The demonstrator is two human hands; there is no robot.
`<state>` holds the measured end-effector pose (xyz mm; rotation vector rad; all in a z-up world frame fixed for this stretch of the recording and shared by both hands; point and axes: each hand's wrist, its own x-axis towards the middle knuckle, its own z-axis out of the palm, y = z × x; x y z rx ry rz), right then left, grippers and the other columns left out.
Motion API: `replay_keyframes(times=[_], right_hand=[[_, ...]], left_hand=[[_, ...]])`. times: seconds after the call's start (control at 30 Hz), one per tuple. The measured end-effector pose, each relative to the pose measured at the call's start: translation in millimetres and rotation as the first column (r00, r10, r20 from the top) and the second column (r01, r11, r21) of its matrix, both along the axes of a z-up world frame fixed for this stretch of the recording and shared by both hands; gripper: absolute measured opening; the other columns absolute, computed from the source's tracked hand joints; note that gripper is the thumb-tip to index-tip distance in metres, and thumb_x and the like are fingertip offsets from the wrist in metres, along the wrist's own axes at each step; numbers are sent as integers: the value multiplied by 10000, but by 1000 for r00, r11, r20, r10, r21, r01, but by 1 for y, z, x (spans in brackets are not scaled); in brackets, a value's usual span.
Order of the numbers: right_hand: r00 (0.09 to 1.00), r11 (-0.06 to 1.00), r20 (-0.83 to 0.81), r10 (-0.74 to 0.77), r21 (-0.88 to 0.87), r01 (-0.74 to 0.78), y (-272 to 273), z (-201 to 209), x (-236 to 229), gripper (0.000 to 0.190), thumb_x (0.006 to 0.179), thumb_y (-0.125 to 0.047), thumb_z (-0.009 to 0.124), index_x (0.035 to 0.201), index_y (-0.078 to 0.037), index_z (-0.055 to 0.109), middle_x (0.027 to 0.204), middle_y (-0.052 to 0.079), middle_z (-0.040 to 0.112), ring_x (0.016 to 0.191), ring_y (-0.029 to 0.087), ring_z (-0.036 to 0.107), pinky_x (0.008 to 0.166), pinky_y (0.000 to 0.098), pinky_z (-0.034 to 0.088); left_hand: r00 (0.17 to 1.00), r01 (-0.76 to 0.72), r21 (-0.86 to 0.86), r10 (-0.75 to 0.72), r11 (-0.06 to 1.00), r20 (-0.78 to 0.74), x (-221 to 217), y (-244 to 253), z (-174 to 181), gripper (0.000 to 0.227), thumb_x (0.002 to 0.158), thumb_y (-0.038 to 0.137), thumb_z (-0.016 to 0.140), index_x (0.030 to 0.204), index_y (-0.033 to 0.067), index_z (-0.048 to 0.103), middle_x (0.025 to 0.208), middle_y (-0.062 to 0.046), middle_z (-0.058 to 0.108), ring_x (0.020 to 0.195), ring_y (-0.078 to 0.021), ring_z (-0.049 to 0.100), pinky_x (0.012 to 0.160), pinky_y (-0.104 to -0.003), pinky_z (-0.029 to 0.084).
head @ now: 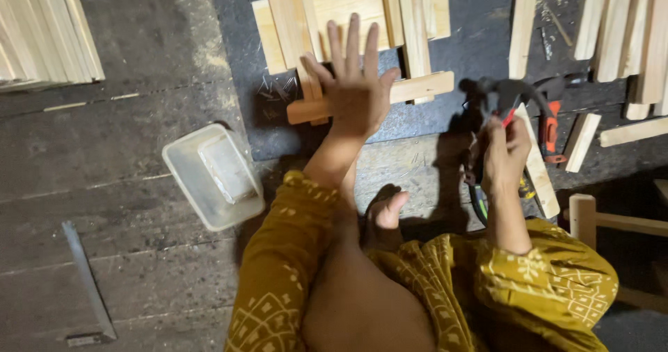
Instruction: The person assembles a wooden frame by hammering nails into wood pieces, using pliers to pull or position nails, and using a metal rod to adjust alignment on a dark workshop floor.
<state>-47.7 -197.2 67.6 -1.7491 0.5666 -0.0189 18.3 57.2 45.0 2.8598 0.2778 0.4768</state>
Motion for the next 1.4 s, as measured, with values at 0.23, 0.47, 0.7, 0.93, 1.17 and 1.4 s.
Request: replay_keyframes(times=[0.23,0.47,0.7,0.93,1.17,1.4], right_hand=[[970,963,-185,156,-190,-191,-4,25,-33,221,1028,-233,526,1210,-111,560,867,24,587,650,121,503,565,280,423],[916,833,-152,372,-380,-401,8,50,-28,319,1071,-261,495,1248,-29,623,976,51,592,956,186,529,897,334,424],[847,908,376,376,-332,-255,24,65,-32,280,1172,-243,454,990,-34,496,737,75,556,493,134,498,442,254,475],[765,605,101,636,-681,-413,29,12,-21,215,1154,-103,522,976,10,564,681,72,465,534,194,434,454,355,364],[648,863,576,497,-406,-301,40,92,-17,227,1180,-201,424,995,-86,491,640,3,510,411,105,474,351,221,426],[705,853,529,472,-476,-214,36,76,-34,322,1131,-113,424,835,-39,526,606,99,563,424,166,485,383,282,347]], left_hand=[[911,201,122,-140,972,-388,6,-5,-11,920,1186,737,727,1697,245,141,1721,-142,38,1595,-444,82,1189,-816,120],[907,198,76,-153,977,-392,10,-5,-15,800,1209,554,637,1708,215,111,1730,-161,0,1599,-442,31,1206,-803,90],[884,216,33,-181,976,-432,9,-6,-18,835,1209,532,680,1719,225,93,1730,-150,-53,1582,-455,-71,1181,-838,76],[828,248,36,-193,968,-527,13,-7,-17,869,1122,246,578,1728,207,-44,1711,-188,-176,1567,-482,-153,1192,-860,67],[781,257,77,-160,963,-603,12,-5,10,894,1184,342,658,1737,226,-35,1700,-185,-151,1546,-470,-136,1191,-846,105],[740,244,-39,-211,969,-639,16,0,16,891,1149,341,573,1718,216,-102,1699,-191,-211,1555,-467,-184,1196,-839,5]])
